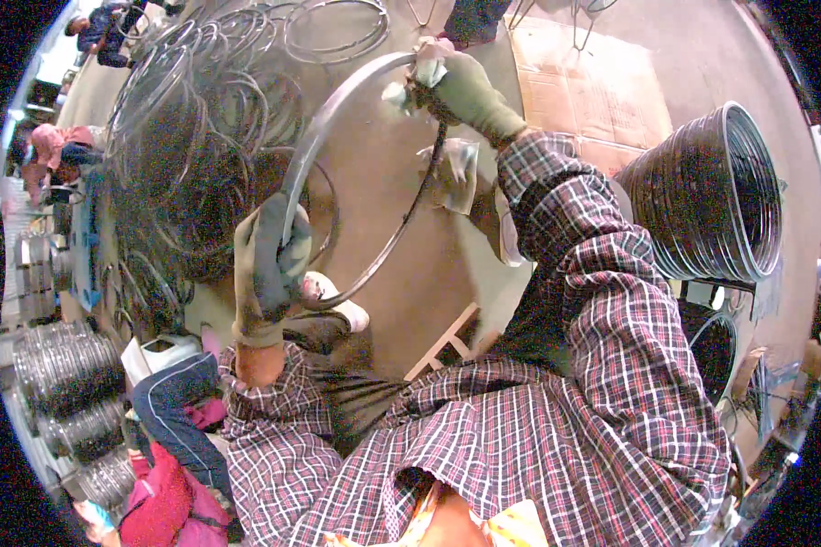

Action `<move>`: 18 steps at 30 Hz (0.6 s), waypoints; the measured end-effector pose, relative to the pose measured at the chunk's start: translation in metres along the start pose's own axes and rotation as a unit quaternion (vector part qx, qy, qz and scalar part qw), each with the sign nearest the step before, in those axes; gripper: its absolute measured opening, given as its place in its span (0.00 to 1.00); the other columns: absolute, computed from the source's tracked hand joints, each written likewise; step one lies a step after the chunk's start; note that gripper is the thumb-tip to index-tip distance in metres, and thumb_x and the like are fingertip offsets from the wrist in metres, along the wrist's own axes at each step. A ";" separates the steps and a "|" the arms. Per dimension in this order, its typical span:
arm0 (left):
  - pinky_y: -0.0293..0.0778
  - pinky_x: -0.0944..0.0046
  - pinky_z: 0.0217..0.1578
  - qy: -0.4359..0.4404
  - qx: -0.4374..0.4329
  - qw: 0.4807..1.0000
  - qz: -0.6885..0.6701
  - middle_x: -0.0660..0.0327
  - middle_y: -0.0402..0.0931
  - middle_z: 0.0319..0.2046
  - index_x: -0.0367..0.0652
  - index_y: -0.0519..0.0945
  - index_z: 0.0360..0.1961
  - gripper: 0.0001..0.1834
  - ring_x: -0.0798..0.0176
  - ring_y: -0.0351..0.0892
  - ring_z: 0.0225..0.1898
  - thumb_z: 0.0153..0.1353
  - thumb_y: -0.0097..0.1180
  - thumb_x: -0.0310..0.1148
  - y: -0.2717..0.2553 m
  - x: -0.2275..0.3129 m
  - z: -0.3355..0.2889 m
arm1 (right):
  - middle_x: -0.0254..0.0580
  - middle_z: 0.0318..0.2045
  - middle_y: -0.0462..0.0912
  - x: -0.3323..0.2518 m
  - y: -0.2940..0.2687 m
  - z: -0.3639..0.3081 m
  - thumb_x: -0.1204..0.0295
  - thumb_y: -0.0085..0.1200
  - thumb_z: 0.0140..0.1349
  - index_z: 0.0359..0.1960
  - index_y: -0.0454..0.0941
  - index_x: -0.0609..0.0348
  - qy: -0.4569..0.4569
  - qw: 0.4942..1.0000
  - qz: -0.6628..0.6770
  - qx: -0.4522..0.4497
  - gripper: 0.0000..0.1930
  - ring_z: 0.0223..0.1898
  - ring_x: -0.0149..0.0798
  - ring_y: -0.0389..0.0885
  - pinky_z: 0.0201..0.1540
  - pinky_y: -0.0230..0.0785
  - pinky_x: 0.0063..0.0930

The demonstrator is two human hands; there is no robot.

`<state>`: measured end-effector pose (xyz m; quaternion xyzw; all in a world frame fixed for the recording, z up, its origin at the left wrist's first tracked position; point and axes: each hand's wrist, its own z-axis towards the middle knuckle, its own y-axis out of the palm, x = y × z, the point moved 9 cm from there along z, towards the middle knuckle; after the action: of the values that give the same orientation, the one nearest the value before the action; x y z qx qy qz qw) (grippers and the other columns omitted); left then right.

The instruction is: Cleaning and wiping circular metal rings using a cloth in a fabrication environment.

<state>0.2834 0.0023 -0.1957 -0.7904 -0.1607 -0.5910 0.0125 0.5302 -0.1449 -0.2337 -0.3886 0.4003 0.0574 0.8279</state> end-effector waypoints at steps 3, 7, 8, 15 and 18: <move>0.54 0.78 0.14 0.047 0.059 0.997 0.024 0.70 0.69 0.20 0.36 0.78 0.35 0.18 0.81 0.59 0.16 0.70 0.47 0.43 -0.011 -0.008 -0.001 | 0.42 0.34 0.81 -0.045 0.000 -0.008 0.75 0.60 0.44 0.41 0.78 0.54 0.043 0.991 -0.081 0.095 0.18 0.40 0.49 0.80 0.46 0.72 0.42; 0.54 0.78 0.16 0.062 0.015 0.994 0.092 0.68 0.72 0.26 0.36 0.78 0.39 0.17 0.81 0.62 0.19 0.70 0.46 0.41 0.007 -0.010 0.004 | 0.42 0.33 0.80 -0.139 0.020 -0.017 0.75 0.58 0.44 0.40 0.78 0.53 -0.259 0.942 -0.198 0.080 0.17 0.42 0.47 0.80 0.48 0.71 0.40; 0.54 0.78 0.16 0.029 0.000 0.998 0.052 0.69 0.71 0.24 0.36 0.78 0.38 0.17 0.81 0.61 0.19 0.70 0.46 0.41 0.005 -0.011 0.002 | 0.42 0.32 0.80 -0.124 0.017 -0.015 0.75 0.57 0.44 0.39 0.78 0.53 -0.249 0.938 -0.231 0.077 0.16 0.42 0.47 0.80 0.48 0.71 0.40; 0.47 0.78 0.15 0.043 0.035 0.998 0.041 0.73 0.64 0.17 0.39 0.76 0.31 0.20 0.82 0.55 0.14 0.69 0.47 0.47 -0.002 0.008 -0.004 | 0.47 0.40 0.81 0.031 -0.004 -0.014 0.70 0.58 0.49 0.39 0.79 0.53 0.255 0.951 0.068 0.159 0.13 0.45 0.50 0.79 0.49 0.70 0.37; 0.48 0.77 0.15 0.019 0.040 0.999 0.016 0.73 0.63 0.17 0.40 0.76 0.30 0.21 0.81 0.55 0.14 0.69 0.48 0.48 0.003 -0.018 0.000 | 0.44 0.47 0.78 -0.121 -0.001 -0.027 0.71 0.56 0.48 0.43 0.79 0.51 -0.196 0.947 -0.161 0.195 0.18 0.51 0.50 0.76 0.54 0.68 0.42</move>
<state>0.2795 -0.0046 -0.2123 -0.7802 -0.1712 -0.5990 0.0566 0.4327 -0.1379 -0.1577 -0.2597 0.1657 -0.0810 0.9479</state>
